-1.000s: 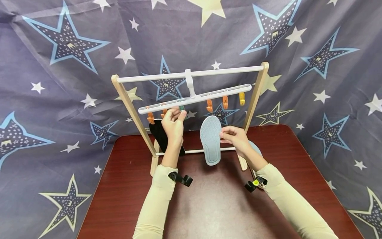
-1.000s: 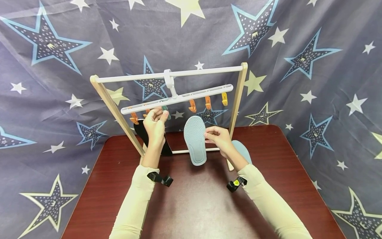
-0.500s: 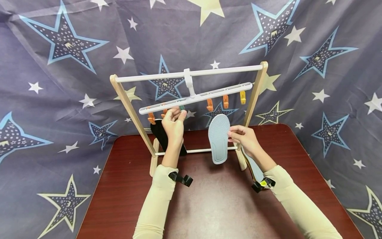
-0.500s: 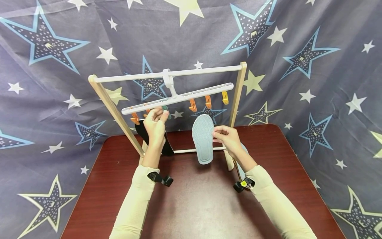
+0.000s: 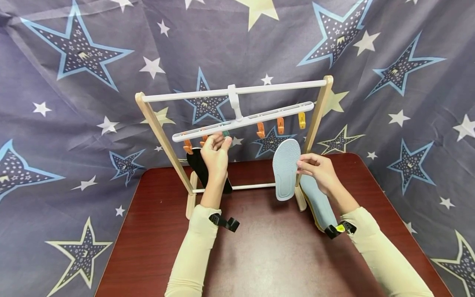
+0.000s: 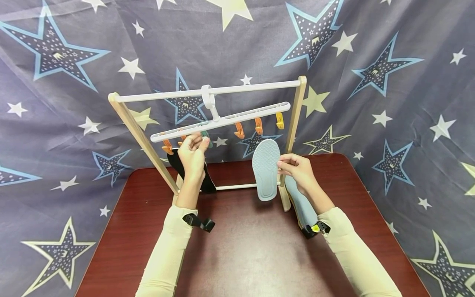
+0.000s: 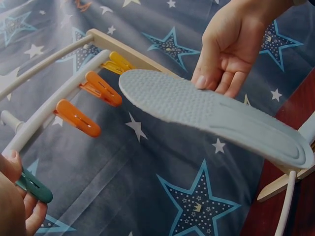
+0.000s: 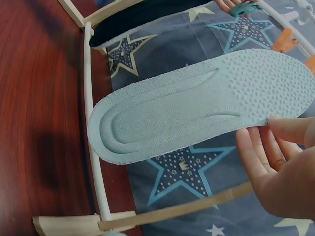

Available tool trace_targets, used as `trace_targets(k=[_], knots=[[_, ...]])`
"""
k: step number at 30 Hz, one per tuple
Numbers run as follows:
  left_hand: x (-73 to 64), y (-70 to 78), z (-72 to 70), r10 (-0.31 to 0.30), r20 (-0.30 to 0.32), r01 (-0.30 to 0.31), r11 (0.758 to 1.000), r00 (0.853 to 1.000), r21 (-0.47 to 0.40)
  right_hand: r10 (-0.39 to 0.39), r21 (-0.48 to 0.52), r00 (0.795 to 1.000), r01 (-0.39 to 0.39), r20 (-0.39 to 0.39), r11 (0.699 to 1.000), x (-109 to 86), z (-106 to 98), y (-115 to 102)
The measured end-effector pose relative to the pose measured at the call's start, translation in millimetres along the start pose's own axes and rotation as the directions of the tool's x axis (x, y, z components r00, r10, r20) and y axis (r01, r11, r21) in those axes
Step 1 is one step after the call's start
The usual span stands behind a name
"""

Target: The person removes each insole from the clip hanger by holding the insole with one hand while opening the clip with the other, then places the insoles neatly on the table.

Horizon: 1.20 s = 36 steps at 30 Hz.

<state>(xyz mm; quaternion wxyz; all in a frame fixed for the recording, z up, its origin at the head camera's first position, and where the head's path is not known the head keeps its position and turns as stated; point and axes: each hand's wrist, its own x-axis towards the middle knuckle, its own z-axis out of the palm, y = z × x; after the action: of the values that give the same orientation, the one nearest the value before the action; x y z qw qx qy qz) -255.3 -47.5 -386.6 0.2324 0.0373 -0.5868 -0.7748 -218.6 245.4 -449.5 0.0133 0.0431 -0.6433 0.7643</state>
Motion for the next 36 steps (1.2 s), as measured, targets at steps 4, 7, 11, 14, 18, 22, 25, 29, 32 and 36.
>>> trace_targets(k=[4,7,11,14,18,22,25,29,32,36], knots=[[0.4,-1.6,-0.5,0.007,-0.004,-0.007,1.000,1.000,0.003,0.014,0.026,1.000,-0.014,-0.006,1.000,-3.8,-9.3,-3.9],[-0.1,-2.4,-1.1,0.011,-0.003,-0.011,1.000,1.000,0.006,0.018,0.016,1.000,-0.017,-0.013,1.000,-6.1,-17.7,-4.3],[-0.4,-2.8,-1.6,0.008,0.001,-0.008,1.000,1.000,0.002,0.014,0.001,1.000,-0.014,-0.013,1.000,-8.5,-29.2,-3.8],[-0.4,-2.4,-1.7,0.001,0.005,-0.001,1.000,1.000,0.002,0.014,0.010,1.000,-0.014,-0.009,1.000,-9.9,-37.7,-5.0],[-0.8,-1.2,-1.5,-0.001,0.010,0.001,1.000,1.000,0.008,0.018,0.010,1.000,-0.018,-0.015,1.000,-10.6,-47.6,-9.4],[-0.6,0.0,-1.0,-0.003,0.013,0.002,1.000,1.000,0.014,0.036,0.015,0.999,-0.036,-0.038,0.999,-10.3,-55.7,-14.8],[-0.1,0.3,-0.6,-0.003,0.011,0.003,1.000,1.000,0.017,0.065,0.018,0.996,-0.064,-0.057,0.998,-10.2,-61.2,-18.6],[0.6,0.0,-0.4,-0.001,0.008,0.001,1.000,1.000,0.020,0.110,-0.010,0.991,-0.111,-0.082,0.994,-10.6,-66.9,-23.1],[1.3,-0.6,-0.2,0.001,0.009,-0.001,1.000,1.000,0.022,0.141,-0.032,0.985,-0.145,-0.100,0.989,-10.8,-70.1,-24.3],[2.4,-0.8,-0.7,-0.001,0.013,0.001,1.000,1.000,0.018,0.180,-0.058,0.978,-0.187,-0.109,0.981,-11.9,-73.4,-23.5]])
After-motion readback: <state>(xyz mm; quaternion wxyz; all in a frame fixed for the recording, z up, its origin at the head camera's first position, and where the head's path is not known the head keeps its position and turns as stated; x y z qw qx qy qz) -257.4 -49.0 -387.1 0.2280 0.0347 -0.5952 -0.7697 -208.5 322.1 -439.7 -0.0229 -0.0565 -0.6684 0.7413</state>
